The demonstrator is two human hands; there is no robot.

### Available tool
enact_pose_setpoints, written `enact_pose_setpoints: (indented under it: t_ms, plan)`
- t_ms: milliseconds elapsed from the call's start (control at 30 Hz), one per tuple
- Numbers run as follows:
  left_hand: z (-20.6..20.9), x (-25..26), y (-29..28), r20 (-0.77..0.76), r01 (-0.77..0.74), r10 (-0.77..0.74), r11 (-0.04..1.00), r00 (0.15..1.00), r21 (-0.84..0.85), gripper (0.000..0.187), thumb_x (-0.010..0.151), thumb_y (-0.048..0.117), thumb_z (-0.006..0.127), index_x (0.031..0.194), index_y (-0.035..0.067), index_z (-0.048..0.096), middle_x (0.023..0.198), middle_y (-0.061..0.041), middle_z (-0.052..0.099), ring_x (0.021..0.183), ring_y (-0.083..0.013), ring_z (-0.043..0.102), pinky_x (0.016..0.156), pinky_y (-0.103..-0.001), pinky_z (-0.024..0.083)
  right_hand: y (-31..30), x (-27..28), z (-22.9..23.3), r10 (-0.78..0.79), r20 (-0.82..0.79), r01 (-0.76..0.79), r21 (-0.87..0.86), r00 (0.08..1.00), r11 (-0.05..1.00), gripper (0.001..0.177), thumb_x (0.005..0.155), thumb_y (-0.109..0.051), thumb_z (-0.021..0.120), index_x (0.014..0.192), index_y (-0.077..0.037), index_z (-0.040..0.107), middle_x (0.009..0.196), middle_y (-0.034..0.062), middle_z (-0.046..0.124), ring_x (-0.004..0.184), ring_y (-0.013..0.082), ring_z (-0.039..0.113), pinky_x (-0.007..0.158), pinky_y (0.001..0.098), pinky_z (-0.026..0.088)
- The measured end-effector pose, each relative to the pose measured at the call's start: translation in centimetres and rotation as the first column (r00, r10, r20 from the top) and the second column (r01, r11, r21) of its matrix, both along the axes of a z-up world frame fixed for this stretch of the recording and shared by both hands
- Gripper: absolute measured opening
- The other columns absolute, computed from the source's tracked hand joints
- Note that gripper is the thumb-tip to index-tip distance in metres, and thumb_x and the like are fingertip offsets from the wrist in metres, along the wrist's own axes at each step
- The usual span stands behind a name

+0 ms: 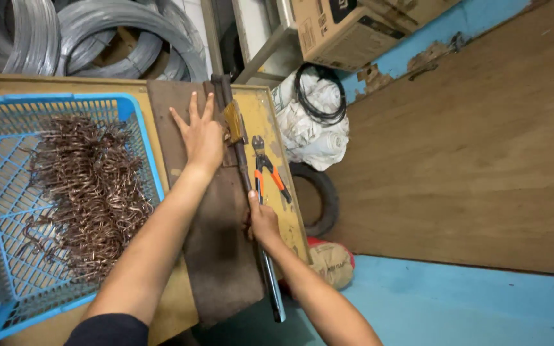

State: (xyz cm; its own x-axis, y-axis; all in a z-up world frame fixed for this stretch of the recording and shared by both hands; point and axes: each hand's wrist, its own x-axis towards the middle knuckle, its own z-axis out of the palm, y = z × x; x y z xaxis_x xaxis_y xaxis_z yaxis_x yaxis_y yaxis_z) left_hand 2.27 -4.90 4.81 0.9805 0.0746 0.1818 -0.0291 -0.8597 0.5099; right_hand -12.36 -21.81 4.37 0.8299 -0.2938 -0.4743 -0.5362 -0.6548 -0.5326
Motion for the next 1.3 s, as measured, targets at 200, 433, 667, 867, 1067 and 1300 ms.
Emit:
enact_pose_setpoints:
  t_ms: [200, 433, 667, 867, 1067, 1300]
  plan:
    - [1.3, -0.7, 0.0, -0.055, -0.021, 0.011, 0.983, 0.998, -0.181, 0.011, 0.087, 0.014, 0.073, 0.079, 0.016, 0.080, 0.163, -0.009, 0.049, 0.159, -0.0383, 0.021, 0.118, -0.077, -0.004, -3.4, -0.5, -4.5, -0.138, 0.325, 0.132, 0.041, 0.936, 0.990, 0.040, 0.084, -0.050, 0.083, 0.091, -0.012, 0.075, 0.071, 0.0109, 0.071, 0.065, 0.0245, 0.070, 0.062, 0.0391, 0.056]
    - [-1.6, -0.2, 0.4, 0.007, -0.036, 0.037, 0.993, 0.999, -0.116, 0.007, 0.086, 0.015, 0.078, 0.091, 0.013, 0.082, 0.162, -0.008, 0.051, 0.159, -0.0377, 0.023, 0.117, -0.076, 0.002, -3.4, 0.1, -0.7, 0.150, 0.516, -0.117, -0.096, 0.843, 0.989, 0.031, 0.073, -0.032, 0.092, 0.072, -0.009, 0.071, 0.112, 0.0097, 0.072, 0.105, 0.0345, 0.069, 0.089, 0.0407, 0.055]
    - [-3.5, -1.2, 1.3, 0.068, 0.082, -0.059, 0.901, 0.996, -0.425, 0.008, 0.080, 0.025, 0.083, 0.088, 0.021, 0.082, 0.163, -0.008, 0.046, 0.156, -0.0435, 0.021, 0.120, -0.071, 0.018, -0.8, 1.2, 9.6, 0.253, 0.520, -0.263, -0.056, 0.816, 0.963, 0.027, 0.073, -0.022, 0.089, 0.070, -0.002, 0.070, 0.132, 0.0210, 0.063, 0.132, 0.0493, 0.051, 0.110, 0.0547, 0.041]
    - [-4.9, -3.7, -0.6, -0.022, 0.022, -0.036, 0.890, 0.999, -0.456, 0.011, 0.084, 0.032, 0.081, 0.094, 0.028, 0.083, 0.163, -0.007, 0.044, 0.154, -0.0443, 0.023, 0.118, -0.069, 0.026, -2.1, 3.6, 12.0, 0.317, 0.368, -0.275, -0.161, 0.874, 0.948, 0.027, 0.072, -0.034, 0.088, 0.068, -0.010, 0.075, 0.140, 0.0102, 0.063, 0.139, 0.0406, 0.049, 0.116, 0.0489, 0.039]
    - [-1.6, -10.9, 1.3, 0.081, 0.041, 0.000, 0.864, 0.997, -0.502, 0.013, 0.086, 0.032, 0.078, 0.096, 0.026, 0.083, 0.153, -0.009, 0.052, 0.148, -0.0438, 0.036, 0.113, -0.066, 0.035, -3.5, 3.0, 9.1, 0.294, 0.353, -0.246, -0.177, 0.888, 0.953, 0.029, 0.070, -0.037, 0.088, 0.071, -0.011, 0.076, 0.142, 0.0092, 0.061, 0.137, 0.0383, 0.052, 0.114, 0.0449, 0.043]
    - [-0.6, -18.8, 6.0, 0.371, 0.143, 0.113, 0.789, 0.922, -0.598, 0.010, 0.082, 0.018, 0.084, 0.090, 0.013, 0.082, 0.141, -0.017, 0.062, 0.135, -0.0455, 0.052, 0.116, -0.053, 0.038, -4.2, 1.4, 0.9, 0.314, 0.390, -0.253, -0.202, 0.866, 0.946, 0.036, 0.076, -0.033, 0.085, 0.076, -0.001, 0.070, 0.133, 0.0218, 0.062, 0.126, 0.0493, 0.056, 0.107, 0.0528, 0.047]
